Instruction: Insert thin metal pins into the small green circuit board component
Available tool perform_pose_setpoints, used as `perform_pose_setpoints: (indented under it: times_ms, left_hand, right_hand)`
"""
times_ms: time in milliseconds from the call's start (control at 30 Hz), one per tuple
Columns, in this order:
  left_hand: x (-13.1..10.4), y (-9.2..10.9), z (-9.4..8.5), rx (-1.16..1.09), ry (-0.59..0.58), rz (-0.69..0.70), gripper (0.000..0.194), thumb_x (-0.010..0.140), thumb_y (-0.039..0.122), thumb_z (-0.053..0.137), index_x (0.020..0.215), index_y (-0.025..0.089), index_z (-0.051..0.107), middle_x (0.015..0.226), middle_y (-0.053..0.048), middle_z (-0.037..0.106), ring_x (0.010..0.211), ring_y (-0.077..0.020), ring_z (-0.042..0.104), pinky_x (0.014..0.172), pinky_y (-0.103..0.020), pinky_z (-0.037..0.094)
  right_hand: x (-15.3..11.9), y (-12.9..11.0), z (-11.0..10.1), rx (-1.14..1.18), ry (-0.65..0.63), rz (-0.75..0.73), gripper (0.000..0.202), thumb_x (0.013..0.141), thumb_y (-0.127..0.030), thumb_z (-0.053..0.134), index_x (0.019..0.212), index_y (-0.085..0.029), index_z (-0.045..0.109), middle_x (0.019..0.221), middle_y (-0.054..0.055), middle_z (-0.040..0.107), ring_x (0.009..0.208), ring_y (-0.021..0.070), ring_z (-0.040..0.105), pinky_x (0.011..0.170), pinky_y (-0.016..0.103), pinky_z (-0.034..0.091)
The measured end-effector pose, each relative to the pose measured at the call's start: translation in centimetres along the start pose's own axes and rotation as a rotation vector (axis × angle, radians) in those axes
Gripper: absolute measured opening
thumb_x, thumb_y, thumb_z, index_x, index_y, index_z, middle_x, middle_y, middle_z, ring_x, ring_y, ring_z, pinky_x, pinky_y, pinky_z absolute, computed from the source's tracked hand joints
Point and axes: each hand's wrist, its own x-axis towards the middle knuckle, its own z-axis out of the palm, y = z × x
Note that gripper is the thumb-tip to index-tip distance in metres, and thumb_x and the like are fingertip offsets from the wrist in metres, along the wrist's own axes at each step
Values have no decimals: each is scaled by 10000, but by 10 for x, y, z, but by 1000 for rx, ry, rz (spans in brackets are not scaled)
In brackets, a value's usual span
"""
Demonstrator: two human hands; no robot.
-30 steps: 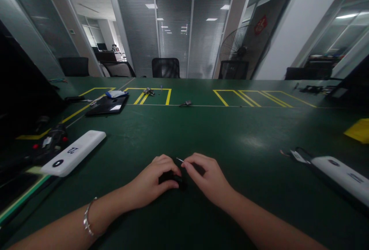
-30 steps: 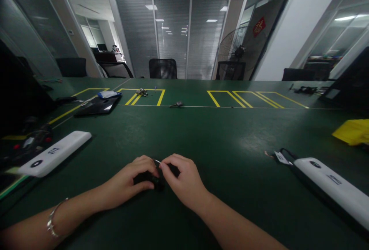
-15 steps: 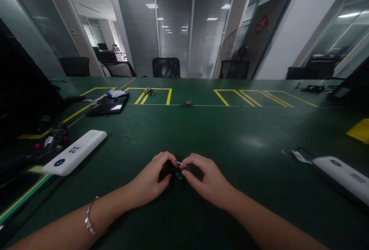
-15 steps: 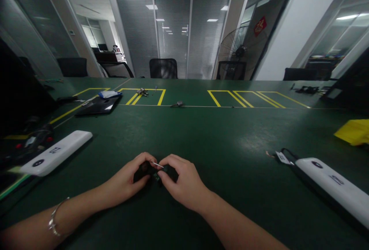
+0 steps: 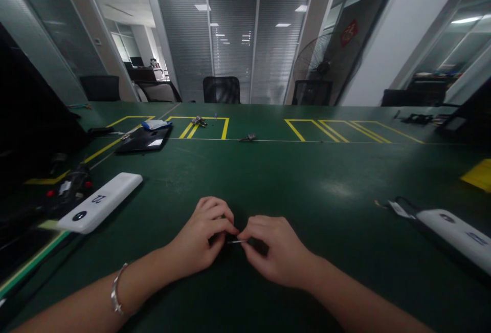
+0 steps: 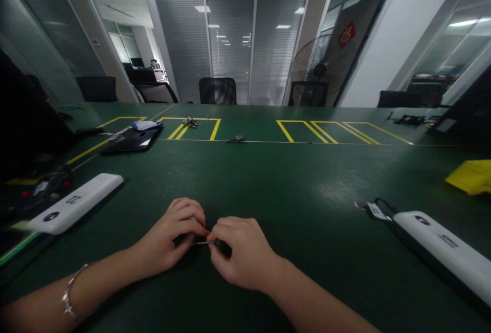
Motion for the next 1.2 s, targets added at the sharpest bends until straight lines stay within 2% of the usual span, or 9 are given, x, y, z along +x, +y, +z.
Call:
perform_pose_setpoints:
  times_ms: [133,300,400,567,667,800,967,1200]
  left_hand:
    - [-1,0,0,40,-29,4,435,697,-59,454,920,232,688,960,-55,627,1038,-262,508,933,-443,349]
    - [-2,3,3,44,-6,9,403,678,-56,457,896,215,662,937,-59,614,1021,-267,514,928,-454,353]
    - [-4,6,3,18,-32,-11,383,689,-58,453,892,213,630,972,-60,614,1040,-262,517,945,-450,357]
    - [-8,2,9,-168,-58,-69,348,783,30,536,1074,220,555,1166,-82,592,1152,-256,497,993,-425,377]
    - [-8,-4,11,-219,-53,-145,323,836,94,566,1131,224,553,1105,-74,614,1057,-236,550,928,-398,435]
    - [-6,-7,9,-271,3,-146,288,872,72,514,1105,218,598,1038,-60,591,987,-205,563,877,-354,462]
    - [-5,-8,9,-434,95,-182,275,867,73,524,1091,210,606,1072,-74,527,988,-208,562,847,-347,493]
    - [-4,-14,12,-655,175,-206,253,874,90,562,1081,205,650,1116,-85,551,1027,-221,587,866,-359,508]
  right_hand:
    - [1,-4,2,23,-20,88,101,815,-151,558,828,-210,639,750,-11,644,658,133,582,614,239,394]
    - [3,-8,0,35,-47,183,103,826,-187,570,817,-226,664,706,-28,658,611,130,586,590,235,391]
    - [3,-7,0,45,-52,209,109,830,-199,574,832,-236,676,713,-29,669,607,131,590,580,233,390]
    - [-1,2,2,101,-17,125,101,851,-191,571,831,-213,668,702,-26,649,626,126,589,602,229,392]
    - [-2,7,2,176,13,76,117,894,-236,555,885,-201,666,762,-12,659,688,130,604,637,231,404]
    - [0,9,-1,260,109,102,213,960,-312,477,958,-200,658,862,13,673,764,146,614,682,245,420]
    - [1,11,-2,241,187,191,325,997,-314,384,860,-186,650,765,5,631,709,141,597,649,250,413]
    - [5,12,0,150,109,188,243,964,-296,476,845,-197,664,775,-3,640,725,141,589,655,254,404]
